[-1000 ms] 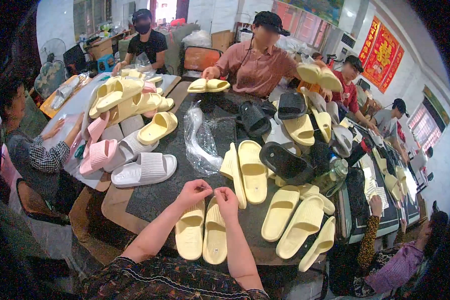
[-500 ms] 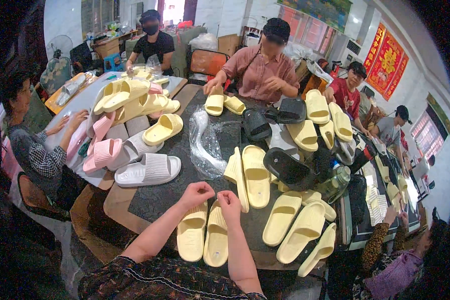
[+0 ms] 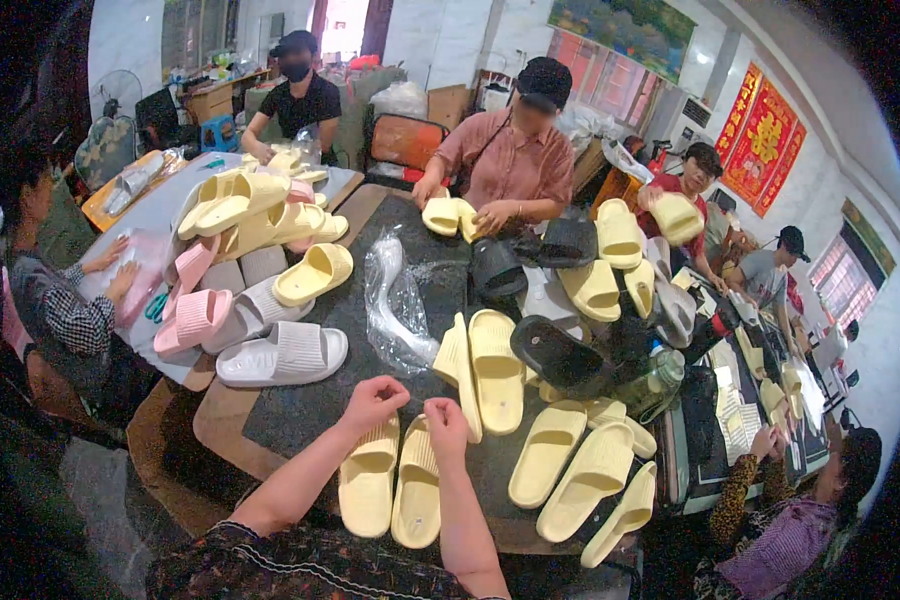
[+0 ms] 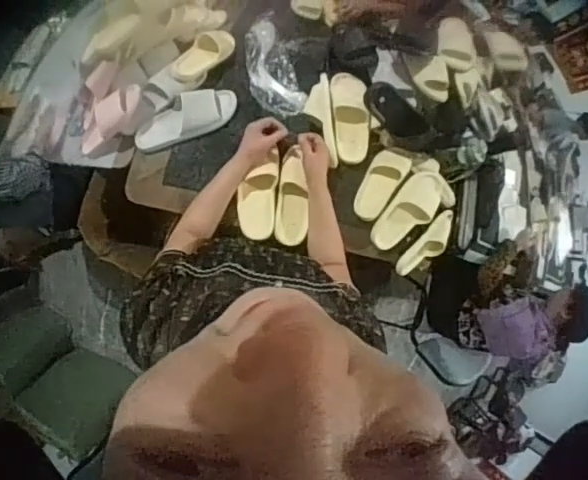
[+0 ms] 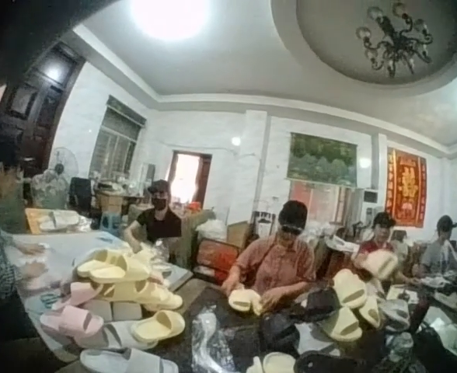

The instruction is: Organizing, pairing, and inspecting various plastic slippers on a workshop table.

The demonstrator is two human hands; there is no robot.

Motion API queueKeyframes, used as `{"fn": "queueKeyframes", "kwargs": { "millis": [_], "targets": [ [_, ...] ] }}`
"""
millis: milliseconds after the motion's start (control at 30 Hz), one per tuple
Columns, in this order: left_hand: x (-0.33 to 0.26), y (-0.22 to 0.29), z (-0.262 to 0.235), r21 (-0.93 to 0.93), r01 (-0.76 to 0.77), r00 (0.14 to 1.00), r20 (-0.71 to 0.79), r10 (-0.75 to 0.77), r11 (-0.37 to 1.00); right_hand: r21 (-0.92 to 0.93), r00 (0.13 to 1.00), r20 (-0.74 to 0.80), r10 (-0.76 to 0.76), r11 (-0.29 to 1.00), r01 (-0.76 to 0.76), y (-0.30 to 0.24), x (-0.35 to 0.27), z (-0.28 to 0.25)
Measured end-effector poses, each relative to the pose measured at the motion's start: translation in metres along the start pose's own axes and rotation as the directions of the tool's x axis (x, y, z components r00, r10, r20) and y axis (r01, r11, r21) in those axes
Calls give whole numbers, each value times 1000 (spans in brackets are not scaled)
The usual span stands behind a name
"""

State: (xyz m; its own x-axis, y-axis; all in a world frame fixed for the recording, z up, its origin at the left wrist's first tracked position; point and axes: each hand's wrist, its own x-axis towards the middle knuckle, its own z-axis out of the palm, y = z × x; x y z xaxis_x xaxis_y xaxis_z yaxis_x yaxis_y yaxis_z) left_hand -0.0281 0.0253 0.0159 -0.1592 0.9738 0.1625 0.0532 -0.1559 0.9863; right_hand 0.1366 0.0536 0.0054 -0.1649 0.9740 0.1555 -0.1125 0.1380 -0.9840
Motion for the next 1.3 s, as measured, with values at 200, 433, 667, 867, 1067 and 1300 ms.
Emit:
{"fn": "queueKeyframes", "kwargs": {
  "millis": [200, 433, 667, 867, 1067, 1300],
  "targets": [
    [-4, -8, 5, 34, 1, 999, 45, -2, 999, -136, 991, 53, 124, 984, -116, 7, -2, -4],
    [4, 13, 7, -97, -2, 993, 118, 14, 995, -20, 993, 91, 73, 997, -71, -4, 5, -5],
    [5, -6, 3, -66, 23, 998, -58, -26, 998, -15, 992, 39, 119, 993, -118, -6, 2, -4],
    [-1, 2, 2, 0, -75, 997, -22, 75, 997, 35, 993, -31, 116, 993, -115, -2, 0, -2],
    [0, 5, 4, 9, -66, 993, 95, 65, 998, -37, 994, 56, 94, 995, -92, 0, 0, -2],
    [4, 5, -1, -20, 20, 999, 42, -19, 1000, -47, 994, 48, 99, 994, -97, -4, 1, 1]
  ]
}}
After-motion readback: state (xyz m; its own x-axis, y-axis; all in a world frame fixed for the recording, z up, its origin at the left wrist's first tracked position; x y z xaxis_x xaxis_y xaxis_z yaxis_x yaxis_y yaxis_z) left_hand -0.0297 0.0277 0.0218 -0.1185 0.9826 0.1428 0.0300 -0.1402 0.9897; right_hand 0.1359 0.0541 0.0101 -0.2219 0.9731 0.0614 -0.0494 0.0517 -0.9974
